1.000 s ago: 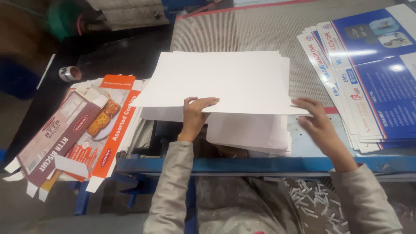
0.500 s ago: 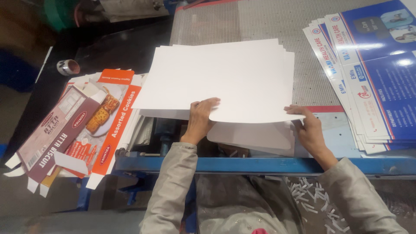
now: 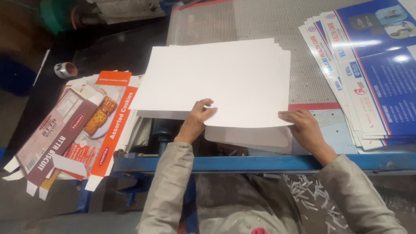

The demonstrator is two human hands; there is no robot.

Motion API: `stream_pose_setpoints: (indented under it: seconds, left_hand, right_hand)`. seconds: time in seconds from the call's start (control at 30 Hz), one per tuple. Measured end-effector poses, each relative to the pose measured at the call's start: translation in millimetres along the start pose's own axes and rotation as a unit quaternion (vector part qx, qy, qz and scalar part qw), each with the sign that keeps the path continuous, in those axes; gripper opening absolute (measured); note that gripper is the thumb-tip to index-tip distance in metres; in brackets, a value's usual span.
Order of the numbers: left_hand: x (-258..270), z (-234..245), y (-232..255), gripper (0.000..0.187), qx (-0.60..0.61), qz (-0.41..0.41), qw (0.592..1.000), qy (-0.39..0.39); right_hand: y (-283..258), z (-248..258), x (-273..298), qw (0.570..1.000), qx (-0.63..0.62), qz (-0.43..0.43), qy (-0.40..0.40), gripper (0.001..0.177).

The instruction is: The person folds white paper sheets in half and then folds the edges inward to create a crease. They repeat this process for multiple sheets, stacking the finished folded papers on the table.

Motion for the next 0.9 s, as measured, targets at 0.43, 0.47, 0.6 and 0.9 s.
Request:
stream_pose_setpoints:
  seconds: [0.43, 0.47, 0.6, 0.9]
  left_hand:
    - [12, -3, 11, 0.03, -0.114, -0.12, 0.986, -0.032]
    - [12, -3, 13, 0.032, -0.112, -0.116, 0.986, -0.037]
    - [12, -2, 20, 0.037, -0.111, -0.087, 0.988, -0.064]
    - [-6, -48, 59, 0.007, -0.185, -0.02, 0.978, -0.095]
  right_hand:
    - [-50, -33, -8, 0.946, 0.268, 0.131, -0.127, 0.046]
    - [-55, -38, -12, 0.951, 0.244, 0.145, -0.12, 0.05]
    - [-62, -54, -26, 0.944, 0.251, 0.152, -0.151, 0.046]
    - [-57, -47, -45, 0.972, 0.134, 0.091, -0.17, 0.023]
Point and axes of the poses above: each hand's wrist, its own x-axis away from the middle knuckle, its own z-axis out of the back of the hand, y = z × x, the point moved 1 cm from there along -x, towards the middle knuckle, and after that the axes turned 5 degrees about z, right-handed, at the moved point
